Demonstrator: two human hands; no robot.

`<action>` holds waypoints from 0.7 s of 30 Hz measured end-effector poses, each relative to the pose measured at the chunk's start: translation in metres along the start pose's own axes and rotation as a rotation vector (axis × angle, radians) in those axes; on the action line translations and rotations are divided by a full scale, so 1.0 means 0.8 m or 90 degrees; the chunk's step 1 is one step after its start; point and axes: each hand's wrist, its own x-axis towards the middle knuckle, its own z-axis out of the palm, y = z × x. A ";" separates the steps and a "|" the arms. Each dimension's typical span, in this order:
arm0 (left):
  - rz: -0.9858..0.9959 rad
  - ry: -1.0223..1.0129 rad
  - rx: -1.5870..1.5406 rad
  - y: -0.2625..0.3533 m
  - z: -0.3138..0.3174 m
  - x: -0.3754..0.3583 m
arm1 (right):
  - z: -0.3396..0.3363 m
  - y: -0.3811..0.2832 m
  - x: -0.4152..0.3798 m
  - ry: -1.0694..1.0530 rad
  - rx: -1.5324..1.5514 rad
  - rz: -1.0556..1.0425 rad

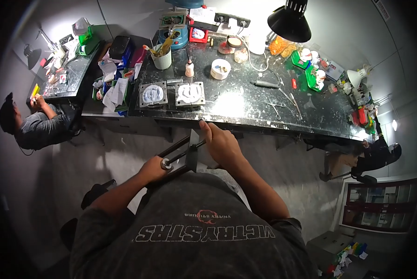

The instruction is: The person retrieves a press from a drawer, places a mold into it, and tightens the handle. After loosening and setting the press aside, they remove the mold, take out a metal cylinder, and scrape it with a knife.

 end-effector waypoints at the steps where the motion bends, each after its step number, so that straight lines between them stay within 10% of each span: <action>1: 0.015 0.036 -0.019 -0.005 0.006 0.001 | 0.002 0.004 0.000 0.055 0.036 -0.054; 18: 0.067 -0.070 -0.046 -0.018 0.025 0.017 | 0.004 -0.019 -0.029 0.238 0.043 -0.189; 21: 0.236 -0.121 -0.198 -0.044 0.064 0.042 | -0.005 -0.020 -0.027 0.286 0.090 -0.530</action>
